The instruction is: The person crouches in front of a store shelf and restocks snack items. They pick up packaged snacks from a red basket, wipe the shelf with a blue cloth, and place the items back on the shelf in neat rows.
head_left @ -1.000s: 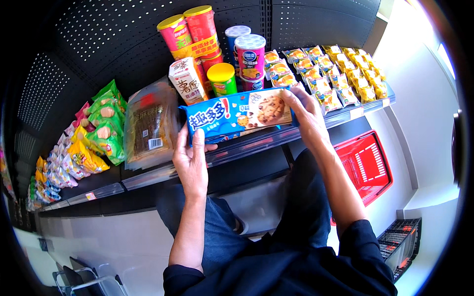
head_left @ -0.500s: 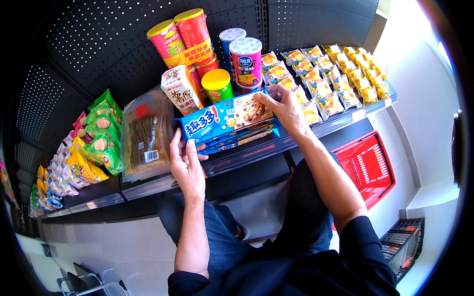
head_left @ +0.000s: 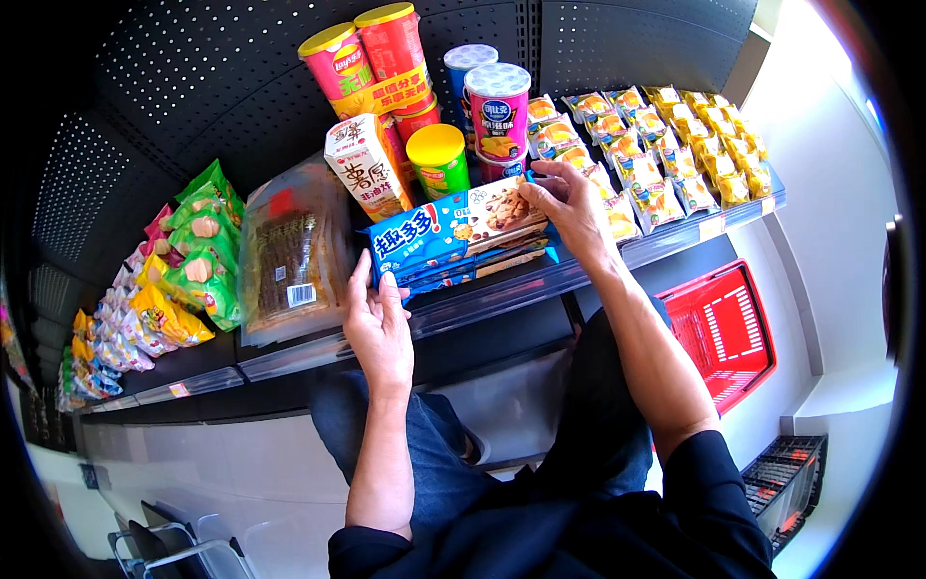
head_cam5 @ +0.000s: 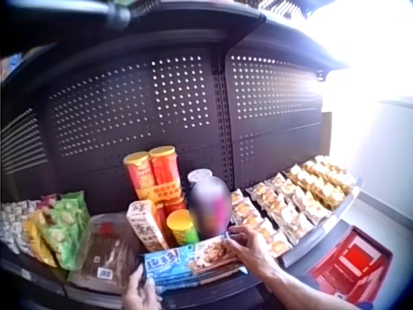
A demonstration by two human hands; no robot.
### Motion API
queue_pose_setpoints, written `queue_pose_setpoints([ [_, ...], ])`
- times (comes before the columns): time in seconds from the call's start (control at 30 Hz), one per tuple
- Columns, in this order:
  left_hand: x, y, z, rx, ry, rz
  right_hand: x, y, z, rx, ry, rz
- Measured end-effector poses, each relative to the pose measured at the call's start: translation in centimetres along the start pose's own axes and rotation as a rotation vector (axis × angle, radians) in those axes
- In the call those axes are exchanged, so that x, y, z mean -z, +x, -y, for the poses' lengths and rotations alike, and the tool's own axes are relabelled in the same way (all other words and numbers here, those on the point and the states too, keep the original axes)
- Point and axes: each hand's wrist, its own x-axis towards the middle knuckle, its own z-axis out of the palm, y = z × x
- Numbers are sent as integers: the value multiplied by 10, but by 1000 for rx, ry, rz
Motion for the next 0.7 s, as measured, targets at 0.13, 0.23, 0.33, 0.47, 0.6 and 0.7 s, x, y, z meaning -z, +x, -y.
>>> queue_pose_setpoints([
  [0.13,-2,-1,-3,-78,-20,-36,0,0,2,15,-19,13],
  [0.23,0,-1,-3,-67,-4,-27,-1,-1,4,6,-18,23],
  [0.33,0,0,-1,-56,-4,-15,0,-1,4,1,-26,30],
  [0.47,-2,-2,0,-57,-7,-33,1,-2,-1,17,-29,33],
  [0.6,-3,-2,1,-52,3,-28,1,1,-6,32,-4,57],
  [0.7,-4,-5,-2,-60,11,-25,2,0,-4,14,-69,49],
])
